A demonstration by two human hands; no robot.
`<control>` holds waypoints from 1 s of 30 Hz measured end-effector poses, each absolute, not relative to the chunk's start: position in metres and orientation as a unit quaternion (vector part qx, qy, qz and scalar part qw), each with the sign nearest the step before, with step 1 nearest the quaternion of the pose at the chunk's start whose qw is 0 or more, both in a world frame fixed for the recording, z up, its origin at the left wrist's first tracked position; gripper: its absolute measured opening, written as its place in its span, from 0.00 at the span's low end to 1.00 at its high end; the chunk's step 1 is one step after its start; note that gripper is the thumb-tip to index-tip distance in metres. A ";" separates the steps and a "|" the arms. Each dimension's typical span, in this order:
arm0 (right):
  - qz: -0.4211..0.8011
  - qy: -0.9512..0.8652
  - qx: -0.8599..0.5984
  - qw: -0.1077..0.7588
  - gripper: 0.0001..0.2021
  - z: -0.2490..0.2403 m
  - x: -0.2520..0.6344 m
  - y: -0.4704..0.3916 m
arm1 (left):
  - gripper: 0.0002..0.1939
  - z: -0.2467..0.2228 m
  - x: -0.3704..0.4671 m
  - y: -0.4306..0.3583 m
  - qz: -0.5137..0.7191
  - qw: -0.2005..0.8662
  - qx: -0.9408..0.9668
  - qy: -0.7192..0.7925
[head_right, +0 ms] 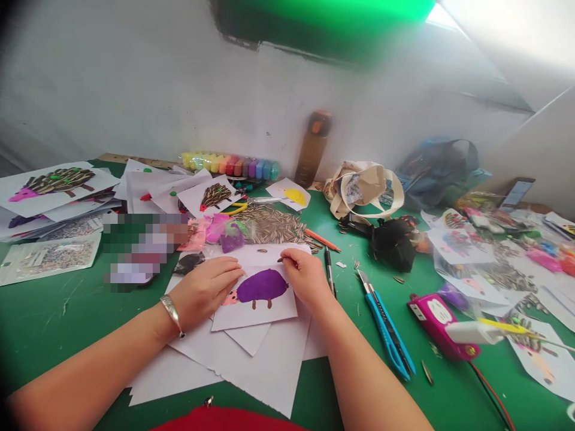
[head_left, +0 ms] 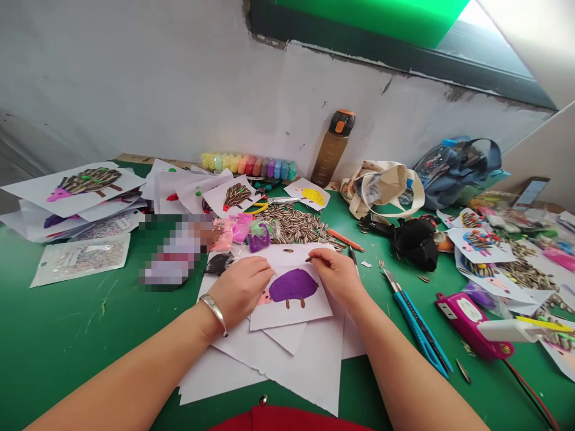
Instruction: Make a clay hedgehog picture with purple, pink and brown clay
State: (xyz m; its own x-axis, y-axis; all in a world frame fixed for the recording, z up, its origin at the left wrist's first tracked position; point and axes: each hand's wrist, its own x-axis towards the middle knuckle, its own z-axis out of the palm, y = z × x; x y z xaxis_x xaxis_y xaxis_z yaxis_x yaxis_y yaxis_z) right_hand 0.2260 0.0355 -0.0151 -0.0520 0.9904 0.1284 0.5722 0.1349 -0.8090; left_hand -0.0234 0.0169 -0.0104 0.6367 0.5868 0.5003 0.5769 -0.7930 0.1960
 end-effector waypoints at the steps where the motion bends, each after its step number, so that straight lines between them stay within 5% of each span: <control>1: 0.291 -0.668 -0.588 0.351 0.10 -0.014 0.226 0.035 | 0.11 -0.010 -0.023 0.017 0.265 0.019 0.908 0.325; 16: 0.251 -0.712 -0.613 0.234 0.11 -0.002 0.227 0.026 | 0.12 -0.005 -0.027 0.017 0.271 -0.003 0.906 0.325; 24: 0.253 -0.715 -0.604 0.245 0.11 -0.005 0.226 0.027 | 0.16 0.013 -0.085 0.043 0.272 -0.112 0.753 0.588; 30: 0.247 -0.721 -0.595 0.256 0.12 -0.008 0.227 0.028 | 0.16 -0.001 -0.070 0.057 0.235 -0.073 0.811 0.530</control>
